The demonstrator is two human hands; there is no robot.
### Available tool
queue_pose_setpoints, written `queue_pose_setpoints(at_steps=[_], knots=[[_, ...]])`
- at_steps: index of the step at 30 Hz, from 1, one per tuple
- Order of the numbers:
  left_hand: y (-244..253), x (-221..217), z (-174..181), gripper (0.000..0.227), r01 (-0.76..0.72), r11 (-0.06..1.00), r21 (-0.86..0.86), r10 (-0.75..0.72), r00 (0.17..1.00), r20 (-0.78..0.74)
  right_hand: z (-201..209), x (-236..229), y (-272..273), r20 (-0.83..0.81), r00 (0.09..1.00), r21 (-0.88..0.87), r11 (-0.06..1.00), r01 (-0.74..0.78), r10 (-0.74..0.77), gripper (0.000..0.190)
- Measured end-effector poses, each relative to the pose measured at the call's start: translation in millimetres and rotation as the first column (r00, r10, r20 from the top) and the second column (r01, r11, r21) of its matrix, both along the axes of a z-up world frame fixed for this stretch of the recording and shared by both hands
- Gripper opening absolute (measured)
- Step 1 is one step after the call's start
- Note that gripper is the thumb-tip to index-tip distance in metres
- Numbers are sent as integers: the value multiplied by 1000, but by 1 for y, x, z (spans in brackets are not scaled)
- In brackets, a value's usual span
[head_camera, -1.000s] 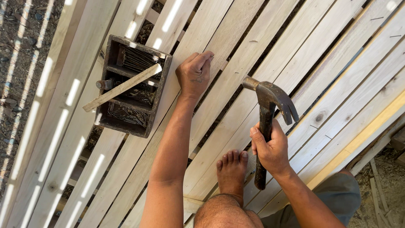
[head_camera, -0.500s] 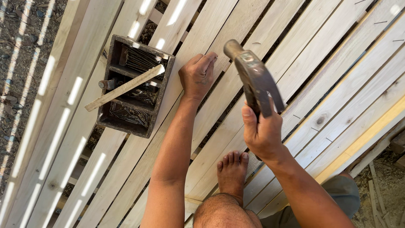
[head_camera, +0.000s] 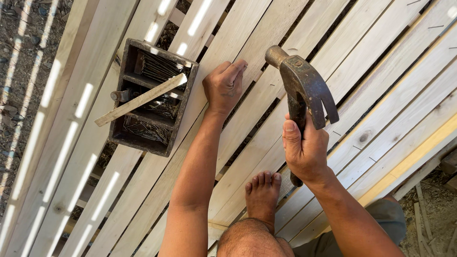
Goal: The person hammers nails into a wooden frame using a hammer, retrieving the nails from a wooden box.
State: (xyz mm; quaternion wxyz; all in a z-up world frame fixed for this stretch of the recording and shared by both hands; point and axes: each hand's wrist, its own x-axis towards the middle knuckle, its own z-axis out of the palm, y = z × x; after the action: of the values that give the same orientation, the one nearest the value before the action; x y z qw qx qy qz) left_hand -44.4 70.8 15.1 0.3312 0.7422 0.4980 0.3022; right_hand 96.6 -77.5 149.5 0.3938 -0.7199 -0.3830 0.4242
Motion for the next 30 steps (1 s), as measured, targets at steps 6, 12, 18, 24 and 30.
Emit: queue_pose_setpoints(at_steps=[6,12,18,24,30], knots=[[-2,1,-9,11,14,999,31,-13,999,-29,-10,-4,-1,112,990,140,985,-101,86,28],[-3,0,-3,16,28,997,70,-22,996,-82,-29,-15,27,228,948,-259,952,-161,222,29],[-8,-4,-4,13,41,997,60,-37,997,-71,-24,-19,4,352,930,124,979,-162,109,24],[5,8,-5,13,6,996,91,1,997,-76,-56,-17,18,296,944,-206,975,-87,147,27],[-26,-4,-4,8,-154,975,-162,184,964,191,-15,-28,-26,174,984,-40,998,42,-34,16]])
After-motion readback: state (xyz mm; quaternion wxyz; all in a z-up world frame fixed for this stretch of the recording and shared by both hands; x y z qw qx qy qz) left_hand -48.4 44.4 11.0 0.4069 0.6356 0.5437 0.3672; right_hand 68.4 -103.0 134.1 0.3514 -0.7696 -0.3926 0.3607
